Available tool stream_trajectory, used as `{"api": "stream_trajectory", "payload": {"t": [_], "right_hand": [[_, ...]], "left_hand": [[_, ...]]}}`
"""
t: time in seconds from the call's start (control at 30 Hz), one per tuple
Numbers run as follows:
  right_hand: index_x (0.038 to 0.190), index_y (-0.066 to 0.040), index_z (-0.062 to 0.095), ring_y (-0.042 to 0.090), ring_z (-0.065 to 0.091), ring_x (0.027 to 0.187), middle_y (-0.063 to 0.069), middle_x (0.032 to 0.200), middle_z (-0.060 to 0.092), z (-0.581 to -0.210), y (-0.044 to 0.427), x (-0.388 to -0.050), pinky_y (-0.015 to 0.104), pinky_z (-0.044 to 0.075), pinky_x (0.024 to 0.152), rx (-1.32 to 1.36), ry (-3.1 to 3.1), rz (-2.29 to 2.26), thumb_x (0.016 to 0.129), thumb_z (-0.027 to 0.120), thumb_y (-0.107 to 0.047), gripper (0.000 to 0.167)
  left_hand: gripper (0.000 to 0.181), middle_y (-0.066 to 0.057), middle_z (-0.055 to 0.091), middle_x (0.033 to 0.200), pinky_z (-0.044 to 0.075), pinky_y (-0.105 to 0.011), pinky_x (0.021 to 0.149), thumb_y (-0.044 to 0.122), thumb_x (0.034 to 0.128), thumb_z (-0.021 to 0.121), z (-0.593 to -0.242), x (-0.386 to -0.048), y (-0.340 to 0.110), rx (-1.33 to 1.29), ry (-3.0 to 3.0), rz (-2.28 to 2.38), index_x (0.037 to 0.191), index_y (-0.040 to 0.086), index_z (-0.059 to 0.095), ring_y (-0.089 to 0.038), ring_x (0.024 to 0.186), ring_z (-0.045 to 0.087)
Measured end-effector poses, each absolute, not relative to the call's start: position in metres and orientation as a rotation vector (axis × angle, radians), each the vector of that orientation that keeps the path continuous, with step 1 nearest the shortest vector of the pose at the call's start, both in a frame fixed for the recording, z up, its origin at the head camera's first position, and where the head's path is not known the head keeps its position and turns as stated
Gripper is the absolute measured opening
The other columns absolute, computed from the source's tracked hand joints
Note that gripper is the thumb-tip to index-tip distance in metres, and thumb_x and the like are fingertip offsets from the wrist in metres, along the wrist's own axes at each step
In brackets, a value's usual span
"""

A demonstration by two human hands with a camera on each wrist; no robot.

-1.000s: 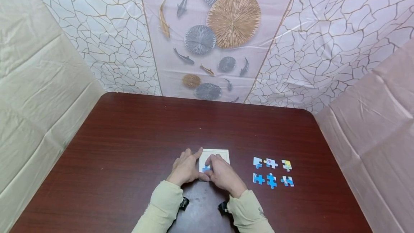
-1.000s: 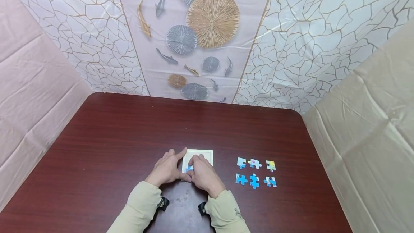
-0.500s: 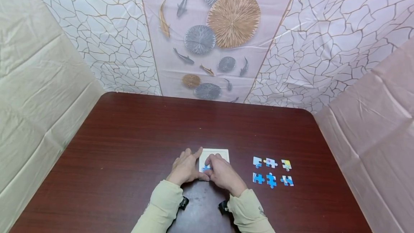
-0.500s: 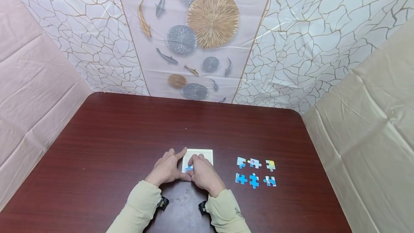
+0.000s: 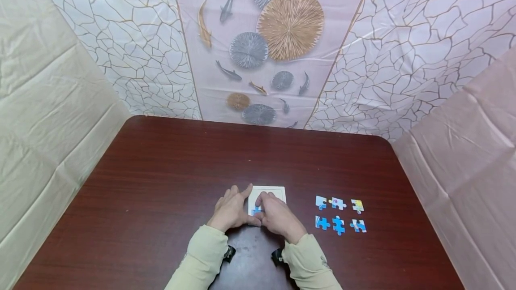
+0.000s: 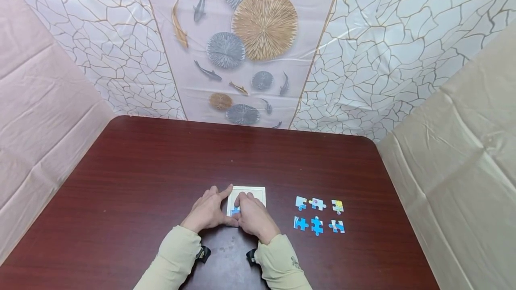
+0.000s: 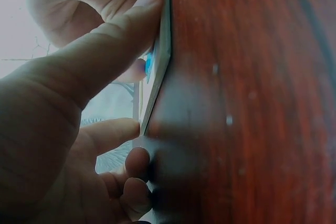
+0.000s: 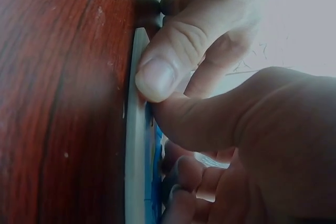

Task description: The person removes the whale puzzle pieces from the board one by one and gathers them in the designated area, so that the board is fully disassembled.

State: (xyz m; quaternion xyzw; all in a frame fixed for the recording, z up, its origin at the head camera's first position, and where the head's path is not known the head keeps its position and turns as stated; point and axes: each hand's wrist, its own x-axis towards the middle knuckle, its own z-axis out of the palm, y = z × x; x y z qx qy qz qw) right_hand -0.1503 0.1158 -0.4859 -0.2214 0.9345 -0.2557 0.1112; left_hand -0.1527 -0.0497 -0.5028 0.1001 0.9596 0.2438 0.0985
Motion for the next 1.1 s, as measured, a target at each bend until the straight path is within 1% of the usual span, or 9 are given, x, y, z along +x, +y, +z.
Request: {"api": "stream_trajectory", "payload": {"t": [0.07,0.27,0.4,0.63,0.87,1.1], "right_hand": [[0.102,-0.006,0.058,0.012,0.048,0.067,-0.002,0.082,0.048,-0.4848,0.1158,-0.1507,0.030,0.045,0.068,-0.648,2.736,-0.752,0.086,0.069,-0.003,0.020],[0.102,-0.007,0.057,0.011,0.048,0.067,-0.001,0.082,0.048,-0.4825,0.1160,-0.1517,0.030,0.044,0.067,-0.626,2.699,-0.793,0.089,0.070,-0.011,0.020],[0.101,-0.008,0.056,0.012,0.048,0.067,0.000,0.082,0.049,-0.4821,0.1163,-0.1520,0.030,0.043,0.067,-0.628,2.694,-0.813,0.089,0.071,-0.012,0.020],[0.101,-0.008,0.055,0.012,0.047,0.067,0.000,0.081,0.048,-0.4830,0.1170,-0.1526,0.029,0.042,0.064,-0.644,2.691,-0.827,0.088,0.071,-0.011,0.021],[0.101,-0.008,0.055,0.012,0.046,0.067,0.002,0.081,0.049,-0.4817,0.1169,-0.1521,0.029,0.042,0.064,-0.642,2.686,-0.852,0.088,0.070,-0.010,0.021],[0.100,-0.009,0.053,0.013,0.049,0.066,0.000,0.080,0.053,-0.4803,0.1161,-0.1522,0.031,0.043,0.063,-0.569,2.615,-0.918,0.089,0.068,-0.008,0.019]], "left_hand": [[0.113,-0.013,0.048,0.106,0.039,-0.036,0.069,0.061,0.0576,0.086,-0.5031,-0.1528,-0.0496,0.294,2.841,0.725,0.151,0.020,0.038,-0.025,0.091,0.045],[0.115,-0.012,0.048,0.105,0.039,-0.036,0.069,0.062,0.0557,0.086,-0.5025,-0.1533,-0.0492,0.286,2.841,0.725,0.151,0.020,0.038,-0.025,0.091,0.045],[0.115,-0.012,0.048,0.105,0.039,-0.036,0.068,0.063,0.0553,0.086,-0.5025,-0.1534,-0.0489,0.282,2.838,0.718,0.151,0.021,0.038,-0.025,0.091,0.045],[0.115,-0.009,0.046,0.100,0.038,-0.034,0.066,0.062,0.0552,0.086,-0.5025,-0.1530,-0.0489,0.286,2.836,0.728,0.151,0.020,0.038,-0.024,0.087,0.043],[0.115,-0.011,0.047,0.102,0.039,-0.036,0.069,0.062,0.0555,0.086,-0.5025,-0.1529,-0.0490,0.288,2.839,0.728,0.151,0.020,0.039,-0.024,0.089,0.044],[0.114,-0.010,0.046,0.100,0.037,-0.035,0.067,0.061,0.0563,0.087,-0.5010,-0.1528,-0.0498,0.287,2.828,0.746,0.151,0.019,0.038,-0.023,0.086,0.043]]}}
